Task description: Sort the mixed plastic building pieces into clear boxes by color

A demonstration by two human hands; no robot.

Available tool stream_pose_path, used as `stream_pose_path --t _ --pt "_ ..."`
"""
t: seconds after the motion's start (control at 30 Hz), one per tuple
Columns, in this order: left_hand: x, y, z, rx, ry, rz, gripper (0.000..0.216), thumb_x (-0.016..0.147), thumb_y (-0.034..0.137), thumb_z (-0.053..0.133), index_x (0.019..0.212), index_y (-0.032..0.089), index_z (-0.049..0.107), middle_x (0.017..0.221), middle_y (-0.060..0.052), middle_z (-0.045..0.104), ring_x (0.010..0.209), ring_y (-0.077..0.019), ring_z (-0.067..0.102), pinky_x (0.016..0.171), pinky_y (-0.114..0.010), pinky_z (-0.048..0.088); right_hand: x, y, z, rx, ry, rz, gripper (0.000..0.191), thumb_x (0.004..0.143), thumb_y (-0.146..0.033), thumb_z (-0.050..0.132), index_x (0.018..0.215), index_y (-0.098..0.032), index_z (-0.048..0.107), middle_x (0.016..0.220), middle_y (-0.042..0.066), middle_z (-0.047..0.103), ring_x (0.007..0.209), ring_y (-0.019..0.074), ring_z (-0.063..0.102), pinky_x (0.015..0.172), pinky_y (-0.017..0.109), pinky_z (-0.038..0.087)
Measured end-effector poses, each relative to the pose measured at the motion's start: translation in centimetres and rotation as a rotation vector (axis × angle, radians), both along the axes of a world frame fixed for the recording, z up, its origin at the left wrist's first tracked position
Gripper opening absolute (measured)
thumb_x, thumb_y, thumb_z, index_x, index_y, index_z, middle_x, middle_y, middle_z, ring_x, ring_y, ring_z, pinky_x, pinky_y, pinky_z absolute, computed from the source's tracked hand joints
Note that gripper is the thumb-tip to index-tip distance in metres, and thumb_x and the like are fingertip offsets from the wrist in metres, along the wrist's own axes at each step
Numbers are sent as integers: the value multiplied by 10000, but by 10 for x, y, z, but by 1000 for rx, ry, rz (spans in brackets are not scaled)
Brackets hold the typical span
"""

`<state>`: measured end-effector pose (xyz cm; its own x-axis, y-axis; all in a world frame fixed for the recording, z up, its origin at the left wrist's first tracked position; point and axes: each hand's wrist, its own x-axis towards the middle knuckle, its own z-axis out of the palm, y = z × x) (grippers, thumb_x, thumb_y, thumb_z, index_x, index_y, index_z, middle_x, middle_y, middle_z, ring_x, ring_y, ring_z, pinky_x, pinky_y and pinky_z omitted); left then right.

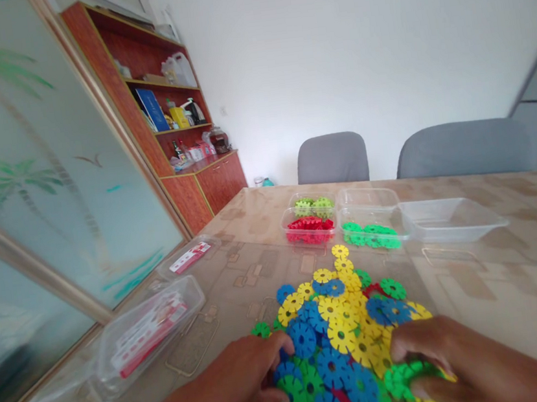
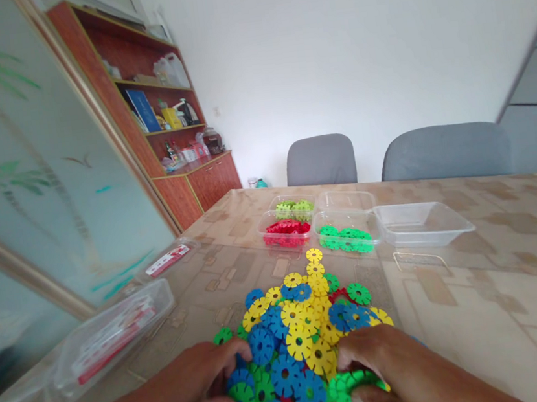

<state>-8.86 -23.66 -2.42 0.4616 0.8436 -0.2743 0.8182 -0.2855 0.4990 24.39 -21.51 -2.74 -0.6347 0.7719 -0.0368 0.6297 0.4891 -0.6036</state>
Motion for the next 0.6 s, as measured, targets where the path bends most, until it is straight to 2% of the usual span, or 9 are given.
stream_pose_path --t 0.13,0.33,0.5,0.6 --pt "0 4 -2 26 66 5 443 679 290 793 1068 291 579 868 48 627 788 -179 570 638 -239 331 0 0 -2 19 13 18 164 754 -97 593 834 -238 617 835 0 679 761 186 632 671 263 471" --pt "8 6 -2 74 69 -65 413 655 311 823 984 277 577 806 80 614 725 -150 557 570 -228 276 -2 -3 -5 12 75 4 144 809 -165 596 927 -243 625 933 30 689 843 199 636 737 284 483" --pt "7 12 -7 129 57 -54 352 681 429 804 858 219 583 759 70 609 689 -135 538 562 -222 266 -8 0 -2 28 13 -4 99 799 -134 601 834 -227 603 828 12 678 767 179 620 689 272 454" --pt "3 19 -5 113 61 -4 285 760 427 736 948 238 637 717 61 629 647 -133 548 557 -213 293 -11 0 3 6 -34 10 95 804 -130 591 824 -221 606 811 11 679 757 180 624 668 269 443"
